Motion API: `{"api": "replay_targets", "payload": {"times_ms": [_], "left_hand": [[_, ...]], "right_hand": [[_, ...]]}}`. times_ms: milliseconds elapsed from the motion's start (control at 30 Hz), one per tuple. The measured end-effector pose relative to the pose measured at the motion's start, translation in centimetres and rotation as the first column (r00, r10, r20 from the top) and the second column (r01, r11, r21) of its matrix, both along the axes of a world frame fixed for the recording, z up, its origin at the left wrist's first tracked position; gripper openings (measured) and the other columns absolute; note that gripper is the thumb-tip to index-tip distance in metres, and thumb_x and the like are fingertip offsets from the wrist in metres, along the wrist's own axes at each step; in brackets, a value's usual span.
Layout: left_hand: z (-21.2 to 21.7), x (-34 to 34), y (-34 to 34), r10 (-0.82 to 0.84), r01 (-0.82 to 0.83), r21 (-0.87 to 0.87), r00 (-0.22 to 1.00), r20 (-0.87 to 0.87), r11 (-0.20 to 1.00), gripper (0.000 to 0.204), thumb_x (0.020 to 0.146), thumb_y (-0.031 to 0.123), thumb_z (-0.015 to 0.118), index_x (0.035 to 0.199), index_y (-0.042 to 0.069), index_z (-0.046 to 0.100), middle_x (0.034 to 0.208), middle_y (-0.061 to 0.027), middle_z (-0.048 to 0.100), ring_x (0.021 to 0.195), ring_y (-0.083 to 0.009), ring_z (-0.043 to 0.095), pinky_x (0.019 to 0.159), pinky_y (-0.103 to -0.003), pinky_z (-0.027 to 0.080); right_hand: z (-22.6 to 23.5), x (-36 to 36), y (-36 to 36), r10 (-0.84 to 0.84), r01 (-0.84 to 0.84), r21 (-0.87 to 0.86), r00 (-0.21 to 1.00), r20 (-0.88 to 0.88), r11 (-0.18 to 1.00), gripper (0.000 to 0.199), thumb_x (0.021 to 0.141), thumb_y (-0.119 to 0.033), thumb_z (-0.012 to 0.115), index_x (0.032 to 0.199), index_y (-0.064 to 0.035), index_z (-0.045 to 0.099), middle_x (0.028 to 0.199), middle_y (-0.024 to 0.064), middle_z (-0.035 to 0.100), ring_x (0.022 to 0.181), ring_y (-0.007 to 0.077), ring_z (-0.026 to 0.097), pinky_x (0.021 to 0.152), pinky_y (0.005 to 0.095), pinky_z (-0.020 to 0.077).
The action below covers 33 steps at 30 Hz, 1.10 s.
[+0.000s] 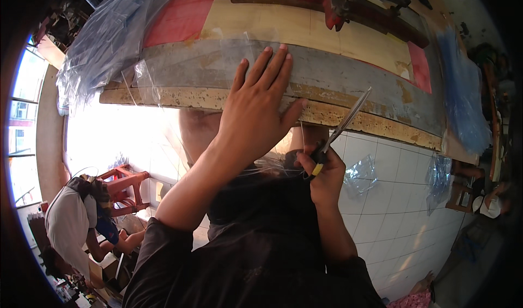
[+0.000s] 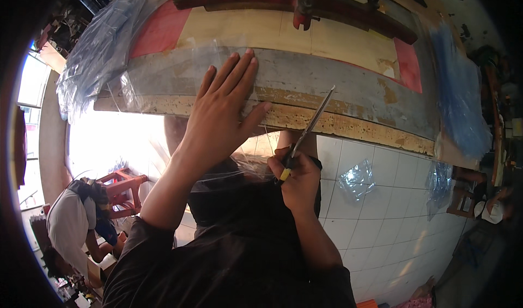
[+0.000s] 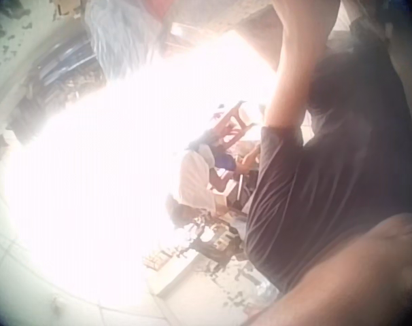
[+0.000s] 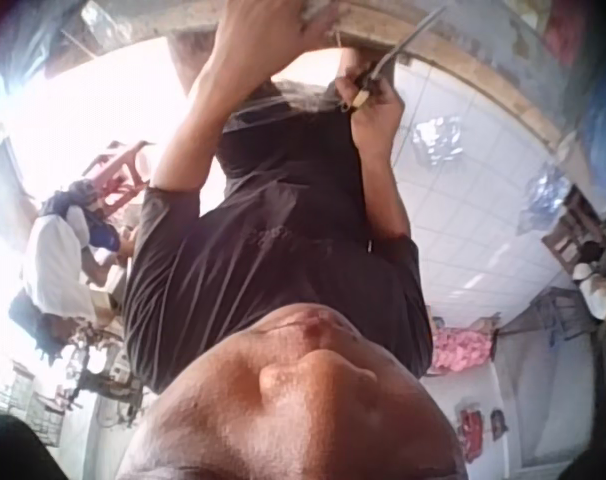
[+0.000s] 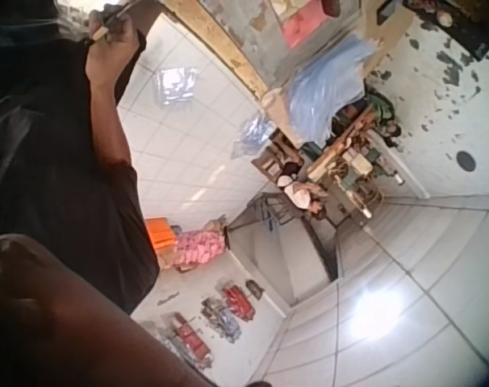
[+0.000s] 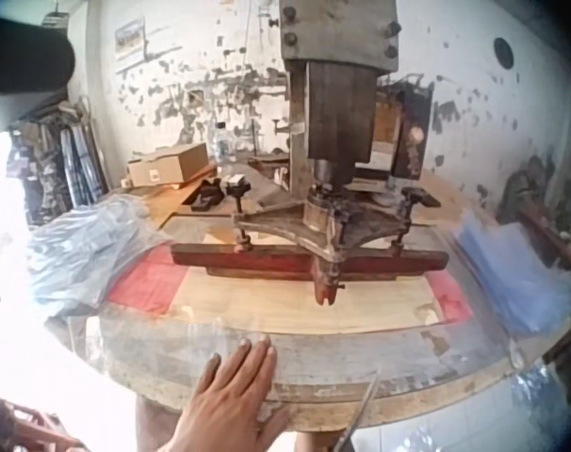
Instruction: The person cuts and trims transparent plastic sheets using scissors and folds them by hand.
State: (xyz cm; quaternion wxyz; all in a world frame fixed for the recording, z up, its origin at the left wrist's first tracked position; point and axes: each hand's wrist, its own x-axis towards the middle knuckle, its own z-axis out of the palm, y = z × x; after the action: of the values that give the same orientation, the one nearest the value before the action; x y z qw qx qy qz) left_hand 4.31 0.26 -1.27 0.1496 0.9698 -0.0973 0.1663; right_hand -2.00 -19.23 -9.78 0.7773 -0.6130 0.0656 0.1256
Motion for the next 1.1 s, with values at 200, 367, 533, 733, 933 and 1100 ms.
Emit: {"api": "replay_targets", "payload": {"times_ms": [200, 367, 533, 733, 933, 1100], "left_hand": [[0.1, 0.7, 0.3, 0.003, -0.003, 0.039, 1.000, 0.002, 0.999, 0.073, 0.098, 0.045, 0.059, 0.149, -0.004, 0.042, 0.158, -0.0180, 0.040, 0.149, -0.0347, 0.034, 0.121, -0.056, 0.024], [0.3, 1.8, 1.8, -0.063, 0.062, 0.073, 0.998, 0.004, 0.995, 0.083, 0.095, 0.052, 0.061, 0.150, -0.006, 0.039, 0.160, -0.0203, 0.037, 0.150, -0.0353, 0.032, 0.122, -0.055, 0.021], [1.6, 1.9, 3.1, -0.190, 0.192, -0.010, 0.963, -0.189, 0.981, 0.108, 0.084, 0.064, 0.068, 0.160, 0.003, 0.022, 0.166, -0.0173, 0.023, 0.155, -0.0316, 0.017, 0.127, -0.050, 0.011], [1.0, 1.8, 3.0, -0.162, 0.163, -0.011, 0.976, -0.147, 0.987, 0.111, 0.082, 0.069, 0.068, 0.160, 0.003, 0.023, 0.166, -0.0162, 0.024, 0.155, -0.0307, 0.019, 0.127, -0.051, 0.012], [0.6, 2.0, 2.3, -0.105, 0.105, 0.001, 0.990, -0.094, 0.994, 0.116, 0.078, 0.075, 0.067, 0.158, 0.002, 0.028, 0.165, -0.0162, 0.027, 0.155, -0.0307, 0.021, 0.126, -0.052, 0.014], [0.1, 2.9, 2.5, -0.072, 0.075, 0.030, 0.995, -0.069, 0.997, 0.119, 0.075, 0.078, 0.067, 0.156, -0.001, 0.030, 0.165, -0.0165, 0.028, 0.154, -0.0306, 0.022, 0.126, -0.053, 0.014]], "right_hand": [[-1.2, 0.6, 1.0, -0.081, 0.083, -0.011, 0.989, 0.125, 0.996, 0.019, 0.086, 0.000, 0.079, 0.100, 0.0004, 0.066, 0.092, 0.0009, 0.067, 0.083, 0.0067, 0.062, 0.076, 0.0234, 0.0496], [-1.4, 1.5, 2.5, -0.131, 0.132, 0.008, 0.970, 0.204, 0.991, 0.019, 0.086, 0.000, 0.079, 0.099, 0.0005, 0.065, 0.093, 0.0026, 0.068, 0.086, 0.0075, 0.062, 0.078, 0.0240, 0.0498], [-2.7, 2.4, 3.2, -0.188, 0.212, -0.038, 0.925, 0.331, 0.977, 0.019, 0.087, 0.002, 0.078, 0.097, 0.0003, 0.063, 0.093, 0.0047, 0.069, 0.086, 0.0082, 0.063, 0.076, 0.0239, 0.0505], [-1.2, 1.3, 2.9, -0.141, 0.158, -0.048, 0.957, 0.254, 0.986, 0.019, 0.087, 0.002, 0.078, 0.098, 0.0004, 0.063, 0.091, 0.0041, 0.068, 0.083, 0.0078, 0.064, 0.074, 0.0240, 0.0514], [-0.5, -0.1, 2.0, -0.117, 0.127, -0.039, 0.974, 0.194, 0.991, 0.018, 0.088, 0.002, 0.077, 0.100, 0.0018, 0.064, 0.092, 0.0043, 0.068, 0.081, 0.0078, 0.063, 0.073, 0.0231, 0.0512], [0.5, 0.6, 2.5, -0.139, 0.141, 0.005, 0.971, 0.192, 0.990, 0.018, 0.089, 0.001, 0.076, 0.103, 0.0024, 0.064, 0.093, 0.0055, 0.068, 0.080, 0.0093, 0.064, 0.072, 0.0225, 0.0516]]}}
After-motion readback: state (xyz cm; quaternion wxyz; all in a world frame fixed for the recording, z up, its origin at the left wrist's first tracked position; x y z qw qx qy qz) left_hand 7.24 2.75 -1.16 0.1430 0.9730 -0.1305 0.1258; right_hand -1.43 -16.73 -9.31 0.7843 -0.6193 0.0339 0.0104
